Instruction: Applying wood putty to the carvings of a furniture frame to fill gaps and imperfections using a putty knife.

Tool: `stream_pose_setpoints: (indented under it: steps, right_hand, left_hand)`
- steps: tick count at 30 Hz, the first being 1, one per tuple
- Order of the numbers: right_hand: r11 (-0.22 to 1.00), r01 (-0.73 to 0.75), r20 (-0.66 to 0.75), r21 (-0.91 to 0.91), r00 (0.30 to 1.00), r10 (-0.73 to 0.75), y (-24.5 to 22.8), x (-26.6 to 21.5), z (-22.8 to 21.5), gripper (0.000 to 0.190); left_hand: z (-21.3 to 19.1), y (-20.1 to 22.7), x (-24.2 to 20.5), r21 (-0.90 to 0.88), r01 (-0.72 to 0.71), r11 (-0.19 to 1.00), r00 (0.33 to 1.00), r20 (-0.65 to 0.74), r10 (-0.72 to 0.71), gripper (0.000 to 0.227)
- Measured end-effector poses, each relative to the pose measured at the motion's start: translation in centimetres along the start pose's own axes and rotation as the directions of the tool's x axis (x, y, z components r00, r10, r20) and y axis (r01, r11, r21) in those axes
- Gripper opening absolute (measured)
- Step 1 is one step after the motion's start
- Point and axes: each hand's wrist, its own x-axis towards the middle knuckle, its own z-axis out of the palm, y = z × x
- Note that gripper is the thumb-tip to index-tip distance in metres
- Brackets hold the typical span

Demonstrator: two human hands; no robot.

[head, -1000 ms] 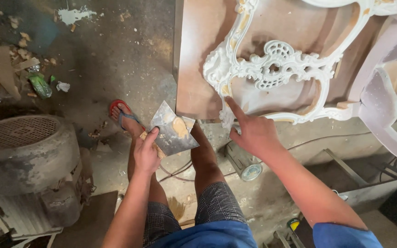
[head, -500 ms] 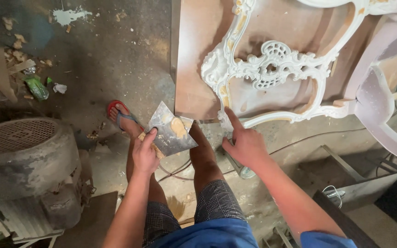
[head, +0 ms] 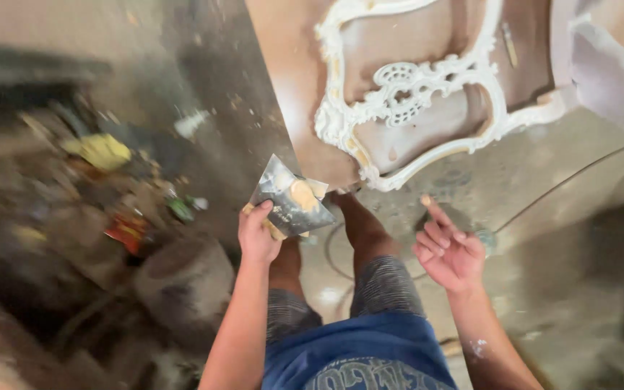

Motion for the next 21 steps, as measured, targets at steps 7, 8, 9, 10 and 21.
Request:
stream_pose_setpoints:
  steps: [7, 8, 9, 10, 21]
  right_hand:
    - [0.939, 0.242, -0.122, 0.243, 0.968, -0.217, 7.1, -5.4, -1.5, 0.069]
    - [0.934, 0.251, -0.158, 0.255, 0.963, -0.216, 7.9, -5.5, -1.6, 0.067]
    - [0.926, 0.271, -0.185, 0.262, 0.956, -0.227, 8.4, -4.9, -1.9, 0.065]
    - [0.904, 0.323, -0.193, 0.281, 0.941, -0.277, 8.8, -3.9, -2.4, 0.065]
    - [0.825, 0.373, -0.476, -0.425, 0.682, -0.554, 16.2, 6.1, -1.5, 0.086]
  left_hand:
    - [13.9, 9.1, 2.3, 0.26, 0.035, 0.965, 0.967, 0.235, -0.099, 0.027]
    - [18.3, 10.0, 0.7, 0.28, 0.021, 0.96, 0.954, 0.28, -0.103, 0.03]
    - [22.9, 10.7, -0.5, 0.295, 0.005, 0.956, 0.934, 0.339, -0.11, 0.033]
    - [25.3, 10.4, -0.1, 0.332, 0.014, 0.943, 0.917, 0.372, -0.144, 0.033]
    - [21.5, 9.4, 13.9, 0.72, 0.033, 0.693, 0.896, 0.286, -0.341, 0.022]
